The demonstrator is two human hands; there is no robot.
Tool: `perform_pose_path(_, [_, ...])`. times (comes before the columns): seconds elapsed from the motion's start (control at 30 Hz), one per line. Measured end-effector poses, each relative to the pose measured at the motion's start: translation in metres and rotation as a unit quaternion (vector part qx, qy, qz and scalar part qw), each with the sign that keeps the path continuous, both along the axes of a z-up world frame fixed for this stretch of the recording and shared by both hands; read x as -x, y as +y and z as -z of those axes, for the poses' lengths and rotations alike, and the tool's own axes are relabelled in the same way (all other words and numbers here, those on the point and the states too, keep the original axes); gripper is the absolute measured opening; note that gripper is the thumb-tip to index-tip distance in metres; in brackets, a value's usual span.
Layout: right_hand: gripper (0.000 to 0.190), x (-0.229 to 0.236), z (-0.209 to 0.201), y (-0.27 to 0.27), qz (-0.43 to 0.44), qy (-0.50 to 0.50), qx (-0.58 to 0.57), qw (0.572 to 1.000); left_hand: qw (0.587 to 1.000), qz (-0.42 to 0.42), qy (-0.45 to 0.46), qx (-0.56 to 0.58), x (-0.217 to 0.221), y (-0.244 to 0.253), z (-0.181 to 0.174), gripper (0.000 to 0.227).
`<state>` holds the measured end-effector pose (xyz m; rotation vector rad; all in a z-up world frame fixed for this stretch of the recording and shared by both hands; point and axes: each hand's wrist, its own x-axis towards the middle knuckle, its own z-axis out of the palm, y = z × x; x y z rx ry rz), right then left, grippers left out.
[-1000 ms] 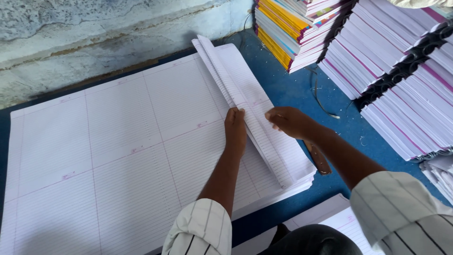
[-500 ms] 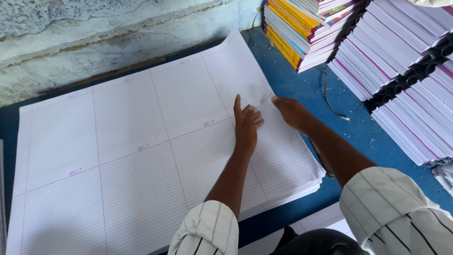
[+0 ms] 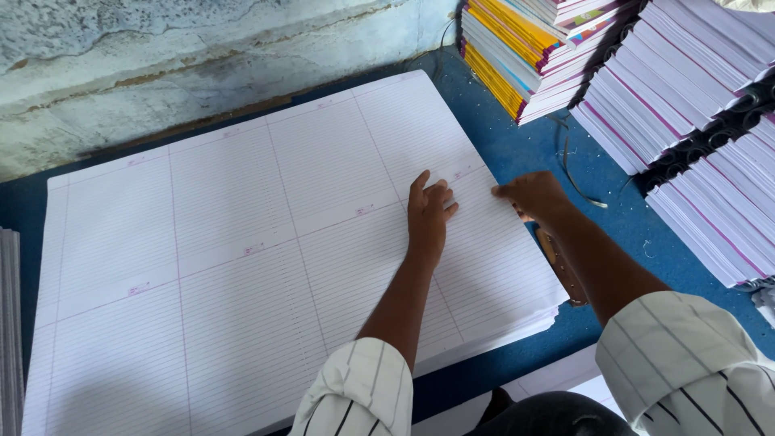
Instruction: The person folds a stack of lined papers in half using a wooden block to press the crease. They then move the folded papers to a separate pile on the left and repeat the process with the remaining sheets.
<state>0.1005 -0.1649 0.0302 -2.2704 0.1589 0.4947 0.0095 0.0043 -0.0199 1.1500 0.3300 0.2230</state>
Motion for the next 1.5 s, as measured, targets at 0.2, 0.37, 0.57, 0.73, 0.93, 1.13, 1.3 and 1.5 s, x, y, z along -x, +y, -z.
perform_pose_path(0.2, [0.029,0.010,-0.037,0.025,-0.068,-0.081,0.070,0.992,0.997,0.016,-0.058,0.042,-0.004,0.009,-0.001,0.052])
perform_pose_path(0.37, [0.024,0.025,-0.061,0.056,-0.196,-0.248,0.097,0.944,0.993,-0.011,0.035,-0.110,0.015,0.022,-0.048,0.038])
perform_pose_path(0.57, [0.023,0.065,-0.085,0.108,-0.254,-0.320,0.112,0.906,0.992,-0.024,0.070,-0.105,0.045,0.060,-0.115,0.034])
perform_pose_path(0.73, [0.023,0.105,-0.101,0.154,-0.282,-0.279,0.133,0.908,0.985,-0.045,0.110,-0.124,0.077,0.099,-0.136,0.024])
perform_pose_path(0.93, [0.025,0.146,-0.099,0.204,-0.309,-0.286,0.119,0.899,0.959,-0.071,0.205,-0.181,0.112,0.147,-0.141,0.018])
perform_pose_path(1.13, [0.032,0.181,-0.091,0.246,-0.347,-0.242,0.092,0.901,0.941,-0.096,0.255,-0.198,0.148,0.200,-0.130,0.015])
perform_pose_path(1.3, [0.034,0.196,-0.077,0.268,-0.380,-0.215,0.124,0.891,0.928,-0.128,0.287,-0.200,0.183,0.252,-0.105,0.020])
perform_pose_path(1.5, [0.038,0.187,-0.049,0.266,-0.363,-0.273,0.133,0.881,0.879,-0.130,0.343,-0.305,0.233,0.318,-0.076,0.022])
